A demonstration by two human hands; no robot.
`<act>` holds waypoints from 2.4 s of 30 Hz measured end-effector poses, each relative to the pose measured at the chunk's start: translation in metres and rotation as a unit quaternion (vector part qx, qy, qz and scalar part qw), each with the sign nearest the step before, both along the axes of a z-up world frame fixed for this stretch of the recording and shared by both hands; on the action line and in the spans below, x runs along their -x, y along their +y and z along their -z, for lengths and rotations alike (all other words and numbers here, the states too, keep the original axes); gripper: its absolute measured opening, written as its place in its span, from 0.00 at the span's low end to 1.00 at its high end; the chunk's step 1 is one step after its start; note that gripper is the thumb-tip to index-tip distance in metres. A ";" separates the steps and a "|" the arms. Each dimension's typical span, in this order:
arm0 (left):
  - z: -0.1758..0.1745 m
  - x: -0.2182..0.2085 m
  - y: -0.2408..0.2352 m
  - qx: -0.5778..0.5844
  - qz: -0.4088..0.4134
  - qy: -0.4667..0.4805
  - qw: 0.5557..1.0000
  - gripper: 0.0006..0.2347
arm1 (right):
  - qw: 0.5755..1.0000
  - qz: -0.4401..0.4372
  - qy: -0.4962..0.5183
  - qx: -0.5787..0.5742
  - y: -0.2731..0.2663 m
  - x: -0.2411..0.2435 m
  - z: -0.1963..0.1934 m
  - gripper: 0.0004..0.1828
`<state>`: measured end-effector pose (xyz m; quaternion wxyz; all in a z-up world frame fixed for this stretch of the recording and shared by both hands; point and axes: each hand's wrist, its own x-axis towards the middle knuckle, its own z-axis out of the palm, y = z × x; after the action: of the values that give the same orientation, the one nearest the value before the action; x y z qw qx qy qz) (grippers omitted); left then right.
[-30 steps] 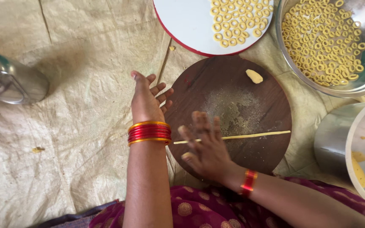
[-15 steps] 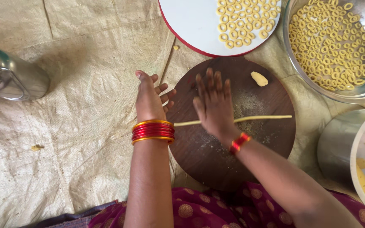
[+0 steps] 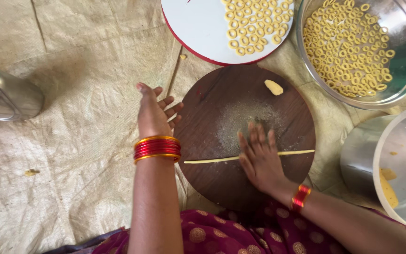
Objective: The person rolls small pieces of yellow dough into thin ropes on a wooden board, then forms them into rings and places them onto a white tray. The person repeats this process, transferring finished rings from the board to the tray.
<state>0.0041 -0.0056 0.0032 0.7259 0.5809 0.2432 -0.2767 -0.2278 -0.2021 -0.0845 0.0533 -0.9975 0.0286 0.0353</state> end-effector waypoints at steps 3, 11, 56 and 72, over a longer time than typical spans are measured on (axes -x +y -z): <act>0.003 -0.003 0.000 -0.005 -0.004 0.005 1.000 0.33 | 0.999 0.029 -0.038 0.017 -0.014 -0.051 0.002 0.35; 0.039 -0.009 0.006 0.023 -0.013 0.013 1.000 0.35 | 0.999 0.021 -0.033 0.027 -0.028 -0.090 -0.005 0.35; 0.021 -0.003 0.013 -0.008 -0.015 0.004 1.000 0.35 | 0.992 0.064 -0.068 0.080 -0.104 -0.051 0.006 0.38; 0.017 -0.007 0.015 0.002 -0.026 -0.007 1.000 0.36 | 0.999 -0.022 -0.019 -0.014 -0.087 0.060 -0.007 0.40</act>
<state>0.0109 0.0089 -0.0142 0.7360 0.5746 0.2524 -0.2537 -0.2879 -0.2889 -0.0771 0.0669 -0.9976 0.0052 0.0181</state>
